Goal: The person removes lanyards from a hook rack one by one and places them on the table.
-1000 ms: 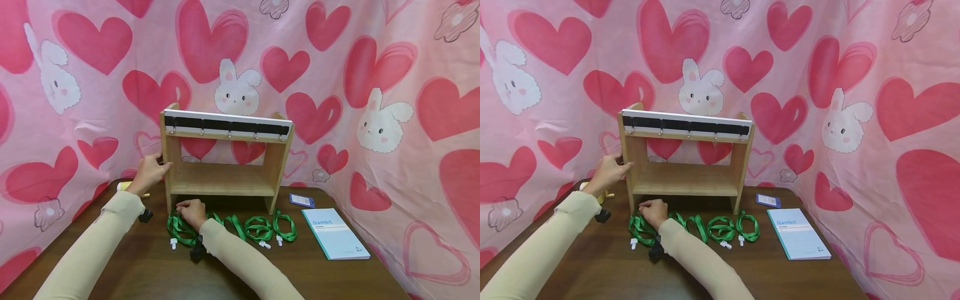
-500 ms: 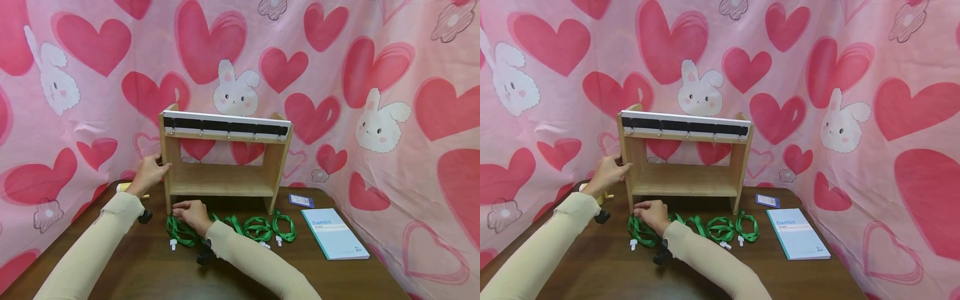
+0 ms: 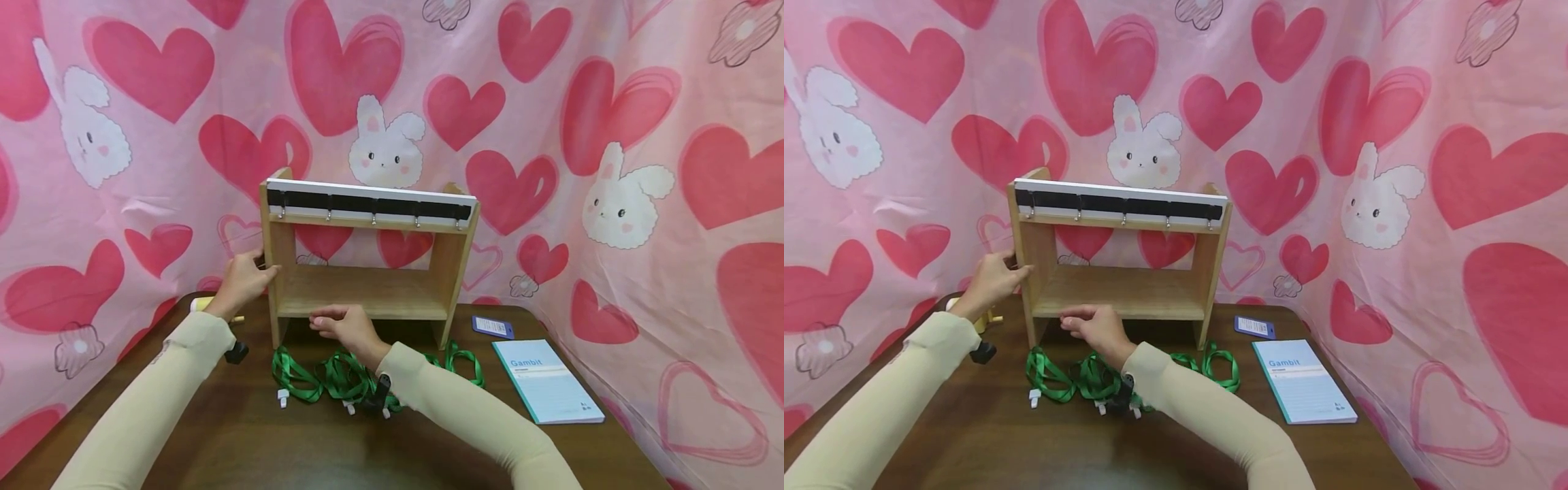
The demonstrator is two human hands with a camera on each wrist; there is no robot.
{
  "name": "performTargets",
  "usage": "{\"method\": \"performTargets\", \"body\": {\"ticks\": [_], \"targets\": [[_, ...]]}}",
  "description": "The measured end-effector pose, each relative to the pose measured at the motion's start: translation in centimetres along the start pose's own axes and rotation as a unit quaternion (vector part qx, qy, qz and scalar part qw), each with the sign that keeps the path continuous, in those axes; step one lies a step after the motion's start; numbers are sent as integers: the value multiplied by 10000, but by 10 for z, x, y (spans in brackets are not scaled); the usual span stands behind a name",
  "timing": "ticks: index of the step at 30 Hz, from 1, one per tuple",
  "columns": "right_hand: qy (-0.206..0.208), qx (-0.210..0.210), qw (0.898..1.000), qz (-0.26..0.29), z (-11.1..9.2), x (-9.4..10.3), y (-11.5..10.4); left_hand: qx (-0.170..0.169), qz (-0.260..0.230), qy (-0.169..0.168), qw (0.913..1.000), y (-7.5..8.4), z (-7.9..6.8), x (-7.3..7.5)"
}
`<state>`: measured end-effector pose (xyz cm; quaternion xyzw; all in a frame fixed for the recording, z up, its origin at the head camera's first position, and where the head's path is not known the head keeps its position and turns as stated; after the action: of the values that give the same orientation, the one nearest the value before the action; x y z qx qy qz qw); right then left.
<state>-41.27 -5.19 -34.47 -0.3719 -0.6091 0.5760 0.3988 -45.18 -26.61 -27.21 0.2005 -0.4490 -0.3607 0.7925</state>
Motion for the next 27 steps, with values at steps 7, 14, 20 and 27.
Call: {"method": "performTargets", "body": {"ticks": [7, 14, 20, 27], "targets": [[140, 273, 9992, -248, -16, 38, -31, 82, -98, -41, 9999, -3, -2, 0], [282, 472, 9976, -422, -32, 71, -49, 0, -76, -17, 10000, -2, -3, 1], [442, 655, 9957, -479, -42, 93, -60, -3, -102, -9, 9999, -2, -3, 0], [829, 789, 9917, -579, -54, 127, -75, 51, -225, -86, 9997, 0, -3, -2]]}}
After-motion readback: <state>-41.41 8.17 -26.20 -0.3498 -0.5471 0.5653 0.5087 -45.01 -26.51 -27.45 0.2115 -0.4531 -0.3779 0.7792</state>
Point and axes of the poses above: each hand's wrist, its own z-axis towards the middle knuckle, its own x-axis out of the back of the hand, y = z × x, the point moved 9 cm from there along z, towards the middle knuckle, and after that the axes turned 8 degrees about -x, right-handed, at the moved point
